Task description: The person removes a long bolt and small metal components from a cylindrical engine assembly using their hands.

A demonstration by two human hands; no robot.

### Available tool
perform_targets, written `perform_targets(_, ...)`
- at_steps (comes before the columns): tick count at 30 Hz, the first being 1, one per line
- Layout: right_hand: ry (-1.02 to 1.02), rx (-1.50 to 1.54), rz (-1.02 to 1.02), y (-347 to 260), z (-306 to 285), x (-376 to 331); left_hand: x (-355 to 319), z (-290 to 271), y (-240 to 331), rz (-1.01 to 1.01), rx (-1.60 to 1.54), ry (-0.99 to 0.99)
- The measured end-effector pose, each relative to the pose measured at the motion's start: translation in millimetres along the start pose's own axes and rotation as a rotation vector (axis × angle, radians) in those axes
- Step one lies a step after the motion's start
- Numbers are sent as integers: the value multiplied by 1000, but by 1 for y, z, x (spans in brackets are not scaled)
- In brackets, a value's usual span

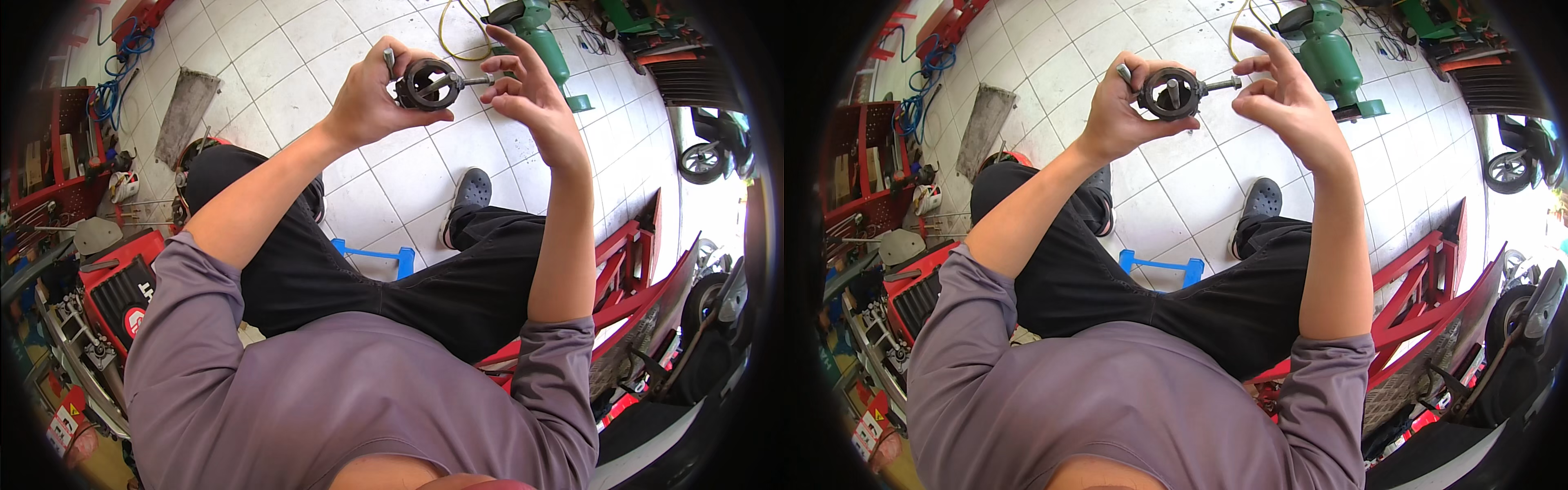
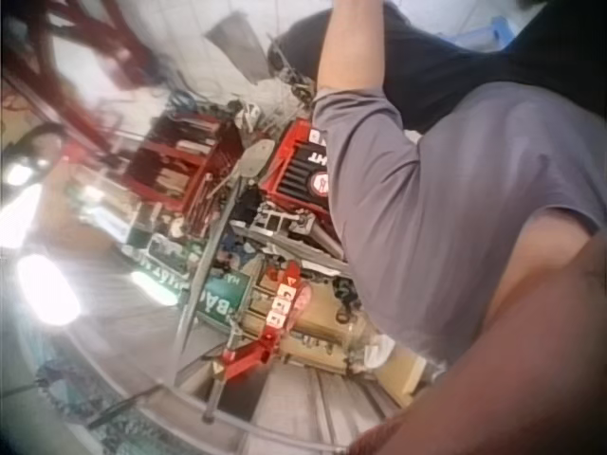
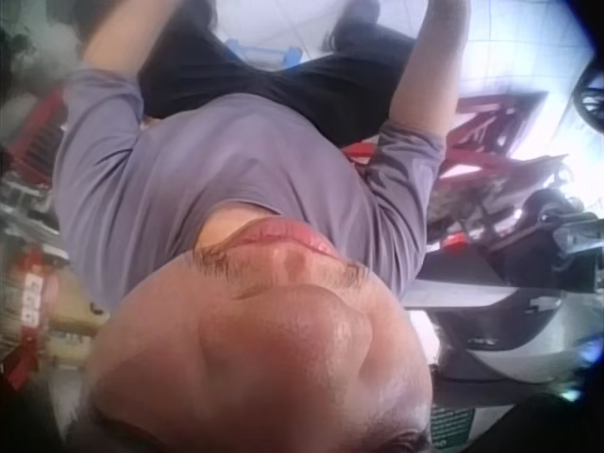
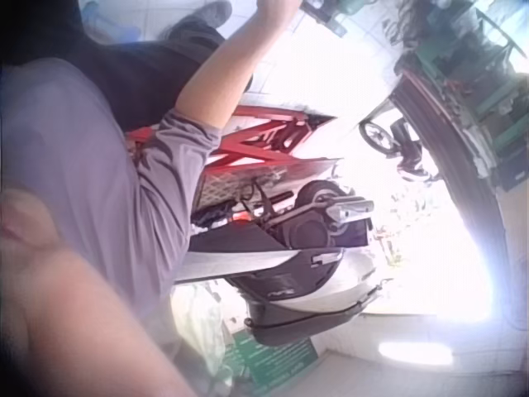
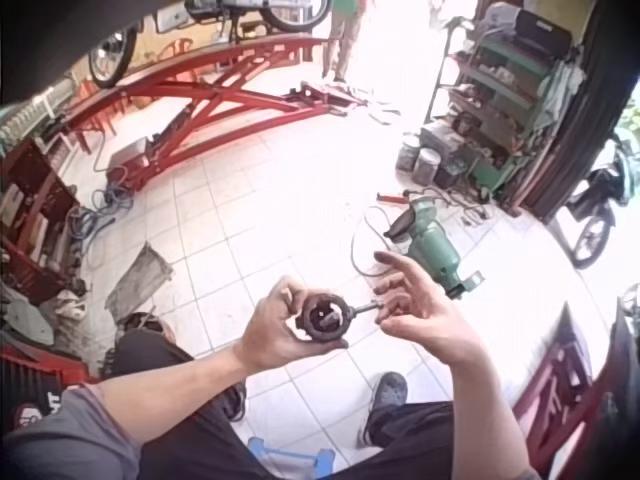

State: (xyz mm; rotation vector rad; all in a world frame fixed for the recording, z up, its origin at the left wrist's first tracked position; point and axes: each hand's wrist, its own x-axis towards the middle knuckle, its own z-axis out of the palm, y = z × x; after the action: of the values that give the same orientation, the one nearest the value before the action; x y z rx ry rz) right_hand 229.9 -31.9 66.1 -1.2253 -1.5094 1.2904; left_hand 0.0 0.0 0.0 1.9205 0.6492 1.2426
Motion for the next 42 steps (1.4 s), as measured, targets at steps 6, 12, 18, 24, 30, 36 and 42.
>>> perform_targets(6,-55,-127,294,7,-7,6,-2,1,2,-15,-7,7)
perform_targets(12,-1,-36,149,-1,-5,4,-2,1,1,-23,-17,8)
perform_targets(18,24,-55,89,-1,-1,1,-3,0,2,-18,-11,-11)
perform_targets(24,-48,-154,289,4,-10,7,-2,2,1,-16,-24,-8)
perform_targets(30,18,-72,-6,-1,-1,-2,-2,1,3,-7,5,-16)
perform_targets(36,-72,-110,278,2,-9,6,-3,2,1,-10,-9,-10)
perform_targets(42,44,-38,142,-5,-4,1,-2,2,0,0,-10,-1)
